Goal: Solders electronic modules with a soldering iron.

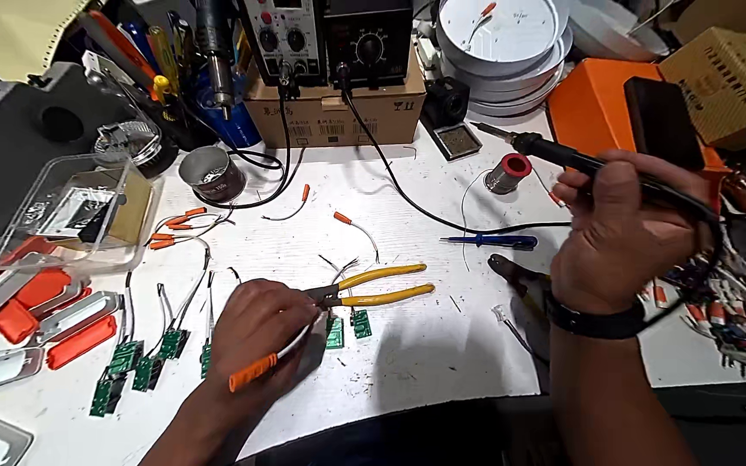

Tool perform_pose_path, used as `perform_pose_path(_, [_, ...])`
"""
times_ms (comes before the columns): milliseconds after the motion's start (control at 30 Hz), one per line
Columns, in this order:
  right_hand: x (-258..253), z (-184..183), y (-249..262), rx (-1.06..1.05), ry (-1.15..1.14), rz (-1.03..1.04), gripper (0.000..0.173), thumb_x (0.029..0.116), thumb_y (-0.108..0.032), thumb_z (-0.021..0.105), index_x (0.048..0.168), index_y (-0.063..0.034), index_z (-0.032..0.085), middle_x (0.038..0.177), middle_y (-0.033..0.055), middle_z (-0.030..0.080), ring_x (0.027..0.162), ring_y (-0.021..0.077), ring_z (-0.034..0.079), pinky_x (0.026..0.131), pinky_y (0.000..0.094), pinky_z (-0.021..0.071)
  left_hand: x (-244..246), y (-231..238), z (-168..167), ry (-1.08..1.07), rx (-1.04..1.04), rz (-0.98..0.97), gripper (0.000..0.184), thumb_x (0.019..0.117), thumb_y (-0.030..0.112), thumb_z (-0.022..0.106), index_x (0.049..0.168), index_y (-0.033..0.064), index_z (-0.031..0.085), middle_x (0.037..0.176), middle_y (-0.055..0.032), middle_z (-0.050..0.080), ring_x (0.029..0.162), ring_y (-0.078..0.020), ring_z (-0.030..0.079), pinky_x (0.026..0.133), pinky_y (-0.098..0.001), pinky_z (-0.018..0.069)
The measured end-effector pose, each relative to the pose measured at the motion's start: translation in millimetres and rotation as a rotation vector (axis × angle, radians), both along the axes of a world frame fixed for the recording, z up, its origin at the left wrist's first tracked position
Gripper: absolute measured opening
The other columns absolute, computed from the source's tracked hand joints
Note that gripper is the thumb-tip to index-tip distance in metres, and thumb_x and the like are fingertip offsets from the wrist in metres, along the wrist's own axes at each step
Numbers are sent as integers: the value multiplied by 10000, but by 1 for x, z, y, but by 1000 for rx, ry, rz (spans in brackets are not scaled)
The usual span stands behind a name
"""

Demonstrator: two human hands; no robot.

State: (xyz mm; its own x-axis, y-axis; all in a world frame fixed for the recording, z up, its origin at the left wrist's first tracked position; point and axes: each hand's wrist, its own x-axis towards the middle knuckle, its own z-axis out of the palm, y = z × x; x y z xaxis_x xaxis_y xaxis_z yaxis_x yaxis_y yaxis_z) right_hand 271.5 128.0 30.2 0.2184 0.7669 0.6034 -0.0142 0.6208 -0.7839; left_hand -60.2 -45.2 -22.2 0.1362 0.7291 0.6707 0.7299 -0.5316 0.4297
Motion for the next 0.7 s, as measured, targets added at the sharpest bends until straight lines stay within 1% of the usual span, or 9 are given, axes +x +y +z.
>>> perform_pose_path(67, [-7,-4,14,-67,18,-4,213,1021,-147,635,1223,-92,594,1058,9,721,905,166,746,830,342,651,-13,3,2,110,-26,52,119,1000,217,613,1036,158,709,1009,-37,721,1009,-191,655,935,-394,496])
perform_pose_path(133, [-13,-3,37,-63,87,-66,156,1015,-89,622,1158,-47,577,969,21,718,840,161,742,786,338,651,-27,8,6,196,-90,120,163,996,248,603,1015,140,723,1014,-54,728,1019,-222,659,927,-425,499])
perform_pose_path(200, [-11,3,48,-21,137,-96,129,1025,-81,605,1138,-33,566,926,31,719,818,169,743,770,341,650,-38,19,10,314,-138,212,178,949,231,611,972,100,729,1011,-101,733,993,-303,673,864,-499,515])
perform_pose_path(267, [-2,14,48,23,157,-112,124,1036,-91,589,1144,-38,563,948,31,714,839,176,746,787,352,654,-46,32,11,436,-157,298,185,914,205,585,922,70,712,964,-141,731,942,-377,685,807,-555,519])
perform_pose_path(367, [19,26,43,84,150,-129,100,1046,-97,568,1134,-50,562,977,30,717,851,181,746,788,360,654,-53,51,9,576,-164,362,205,925,186,554,872,33,679,891,-181,708,877,-427,682,767,-592,511])
perform_pose_path(433, [36,28,38,99,123,-155,108,1049,-104,562,1142,-50,566,989,25,712,855,178,741,788,361,653,-50,61,13,653,-225,373,132,896,116,601,890,14,685,875,-202,697,878,-452,676,762,-614,504])
perform_pose_path(500, [53,24,28,78,95,-141,133,1058,-135,551,1173,-70,569,1027,18,712,876,174,742,796,345,651,-35,70,25,656,-315,330,174,845,77,689,999,2,720,942,-230,704,937,-480,668,803,-656,492])
perform_pose_path(567, [71,15,10,37,73,-46,205,1072,-195,540,1245,-93,583,1103,33,705,925,186,741,819,331,646,-9,81,34,599,-314,198,242,877,160,679,1063,14,734,994,-221,714,966,-464,674,817,-654,511])
perform_pose_path(700, [81,5,-23,-22,138,-29,172,1085,-226,501,1168,-123,612,1064,6,720,855,149,727,747,318,641,68,110,34,482,-305,-125,228,954,277,646,1015,84,750,983,-125,731,988,-346,693,851,-569,549])
